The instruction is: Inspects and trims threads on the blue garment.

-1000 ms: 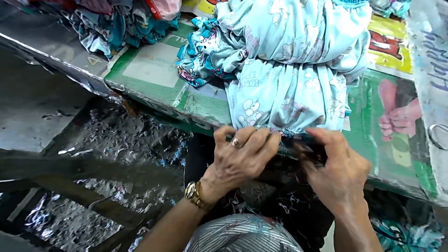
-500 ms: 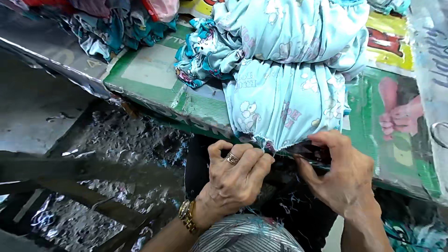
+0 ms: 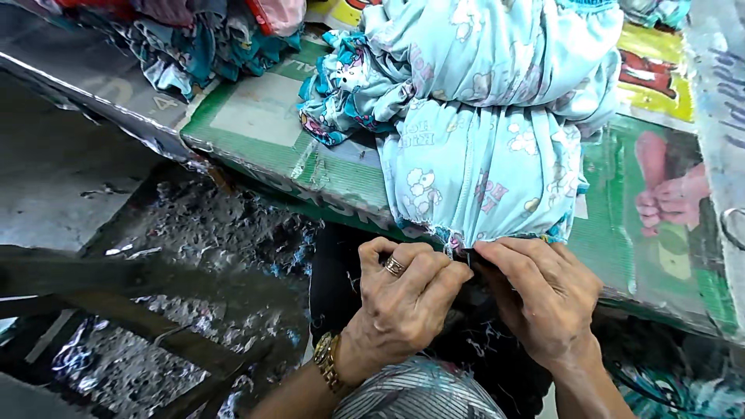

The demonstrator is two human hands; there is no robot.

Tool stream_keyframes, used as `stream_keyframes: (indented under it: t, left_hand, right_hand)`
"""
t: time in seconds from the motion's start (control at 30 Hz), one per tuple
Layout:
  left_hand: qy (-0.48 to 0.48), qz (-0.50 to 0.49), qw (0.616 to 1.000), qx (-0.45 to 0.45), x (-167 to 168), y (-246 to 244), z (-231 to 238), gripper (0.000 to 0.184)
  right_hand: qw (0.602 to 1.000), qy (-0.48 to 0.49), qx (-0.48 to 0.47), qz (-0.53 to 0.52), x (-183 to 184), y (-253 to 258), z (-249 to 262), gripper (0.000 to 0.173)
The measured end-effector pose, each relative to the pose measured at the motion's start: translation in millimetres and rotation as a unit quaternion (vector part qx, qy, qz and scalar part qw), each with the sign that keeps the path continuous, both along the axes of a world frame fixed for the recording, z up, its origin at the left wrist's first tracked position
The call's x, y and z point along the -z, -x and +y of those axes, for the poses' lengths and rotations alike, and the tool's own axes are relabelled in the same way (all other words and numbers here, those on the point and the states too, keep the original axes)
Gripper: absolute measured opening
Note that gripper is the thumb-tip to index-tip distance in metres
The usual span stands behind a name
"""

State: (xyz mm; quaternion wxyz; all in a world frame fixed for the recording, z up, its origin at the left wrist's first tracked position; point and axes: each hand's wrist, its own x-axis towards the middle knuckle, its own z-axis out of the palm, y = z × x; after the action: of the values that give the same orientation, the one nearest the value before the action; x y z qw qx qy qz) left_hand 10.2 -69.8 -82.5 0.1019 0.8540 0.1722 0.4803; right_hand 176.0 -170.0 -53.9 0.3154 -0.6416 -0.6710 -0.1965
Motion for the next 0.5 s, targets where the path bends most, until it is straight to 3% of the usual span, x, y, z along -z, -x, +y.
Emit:
stream_keyframes:
  t: [0.2, 0.4, 0.5]
  left_hand:
    - [0.004, -0.010, 1.000, 0.020, 2, 0, 0, 0.008]
    - [-0.073, 0.021, 0.995, -0.068, -2, -13, 25, 0.026]
    - [-0.125, 0.070, 0.985, -0.093, -4, -20, 39, 0.015]
  right_hand:
    - [0.999, 0.008, -0.001, 0.035, 9, -4, 3, 0.013]
    - [0.968, 0.018, -0.035, 0.248, 2, -12, -8, 0.025]
    - [0.966, 0.009, -0.043, 0.256, -1, -14, -6, 0.026]
